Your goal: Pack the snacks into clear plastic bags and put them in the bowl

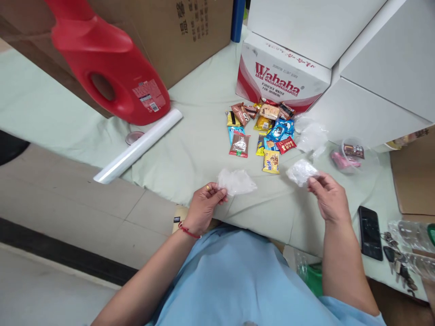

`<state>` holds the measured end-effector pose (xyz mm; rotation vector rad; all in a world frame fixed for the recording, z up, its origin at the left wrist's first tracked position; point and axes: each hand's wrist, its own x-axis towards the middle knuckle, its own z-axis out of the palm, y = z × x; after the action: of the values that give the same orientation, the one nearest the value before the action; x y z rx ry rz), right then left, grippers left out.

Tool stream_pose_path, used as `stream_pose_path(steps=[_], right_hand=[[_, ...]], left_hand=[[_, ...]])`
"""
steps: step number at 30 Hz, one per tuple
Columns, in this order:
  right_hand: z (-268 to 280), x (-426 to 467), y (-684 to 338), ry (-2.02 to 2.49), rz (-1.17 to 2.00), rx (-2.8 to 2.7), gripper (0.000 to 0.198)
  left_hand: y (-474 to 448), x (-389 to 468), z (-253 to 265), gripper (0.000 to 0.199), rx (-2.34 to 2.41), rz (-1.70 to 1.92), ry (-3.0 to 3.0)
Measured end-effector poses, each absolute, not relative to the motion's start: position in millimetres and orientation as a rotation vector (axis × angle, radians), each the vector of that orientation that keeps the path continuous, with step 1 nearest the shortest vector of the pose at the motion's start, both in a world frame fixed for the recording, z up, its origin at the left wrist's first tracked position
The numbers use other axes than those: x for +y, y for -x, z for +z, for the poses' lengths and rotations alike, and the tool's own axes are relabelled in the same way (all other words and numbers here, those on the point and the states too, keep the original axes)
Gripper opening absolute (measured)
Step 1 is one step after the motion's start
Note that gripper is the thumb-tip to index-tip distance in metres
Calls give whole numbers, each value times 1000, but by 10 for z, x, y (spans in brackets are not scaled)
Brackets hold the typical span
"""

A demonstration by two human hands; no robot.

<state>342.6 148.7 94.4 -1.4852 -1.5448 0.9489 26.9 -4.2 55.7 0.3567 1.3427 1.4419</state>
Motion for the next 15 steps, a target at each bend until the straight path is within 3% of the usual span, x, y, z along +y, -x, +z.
stream_pose_path(steps=[2, 4, 10, 15], right_hand=[[1042, 1488, -3443, 1539, 595, -1691, 49], [1144, 1376, -3283, 1414, 465, -1893, 45], [1143, 960, -2447, 708, 766, -2397, 16], [962, 1047, -2485, 998, 982, -2106, 16]], left_hand=[[-306, -36, 570, 42, 1393, 1408, -438], [-372, -15, 604, 40, 1402, 1360, -521], [-514, 40, 706, 41, 1338, 1255, -642], [-380, -2, 636, 51, 1346, 1365, -482]])
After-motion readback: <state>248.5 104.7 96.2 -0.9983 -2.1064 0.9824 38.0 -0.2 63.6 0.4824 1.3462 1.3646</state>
